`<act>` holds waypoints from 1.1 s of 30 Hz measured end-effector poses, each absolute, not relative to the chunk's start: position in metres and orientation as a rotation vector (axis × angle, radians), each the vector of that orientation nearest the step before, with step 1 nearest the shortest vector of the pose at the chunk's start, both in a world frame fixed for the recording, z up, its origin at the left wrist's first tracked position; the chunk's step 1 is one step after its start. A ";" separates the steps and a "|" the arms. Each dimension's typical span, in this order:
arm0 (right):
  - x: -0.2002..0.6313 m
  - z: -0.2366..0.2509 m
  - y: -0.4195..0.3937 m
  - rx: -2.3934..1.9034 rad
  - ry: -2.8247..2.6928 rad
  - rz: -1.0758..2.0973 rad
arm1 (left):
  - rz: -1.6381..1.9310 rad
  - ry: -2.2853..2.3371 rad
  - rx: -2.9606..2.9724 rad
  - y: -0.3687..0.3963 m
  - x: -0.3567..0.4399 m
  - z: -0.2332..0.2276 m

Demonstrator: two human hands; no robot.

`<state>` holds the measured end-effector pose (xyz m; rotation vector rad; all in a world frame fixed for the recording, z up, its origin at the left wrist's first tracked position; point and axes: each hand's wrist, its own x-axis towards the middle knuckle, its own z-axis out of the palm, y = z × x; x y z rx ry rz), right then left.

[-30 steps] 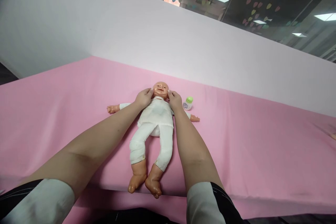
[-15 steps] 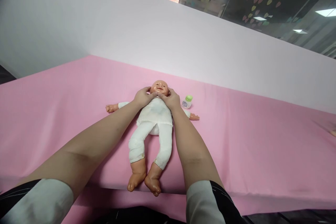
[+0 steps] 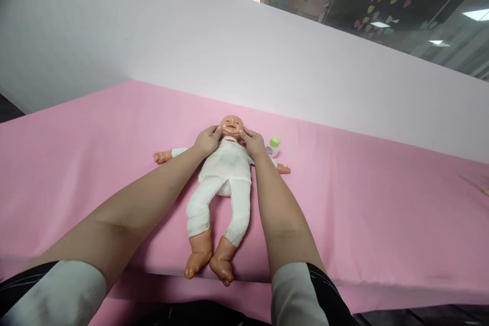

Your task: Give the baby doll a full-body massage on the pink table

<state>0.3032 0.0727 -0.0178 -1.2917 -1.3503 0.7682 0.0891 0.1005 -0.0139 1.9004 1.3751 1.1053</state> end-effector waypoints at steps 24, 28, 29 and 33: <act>0.304 0.000 0.058 -1.355 -1.565 0.751 | 1.097 1.368 1.936 0.107 0.088 -0.020; 0.306 -0.002 0.059 -1.304 -1.513 0.788 | 1.133 1.364 1.901 0.109 0.089 -0.021; 0.305 -0.002 0.060 -1.316 -1.496 0.788 | 1.136 1.375 1.898 0.108 0.089 -0.020; 0.302 -0.001 0.059 -1.397 -1.492 0.730 | 1.126 1.345 1.901 0.102 0.088 -0.015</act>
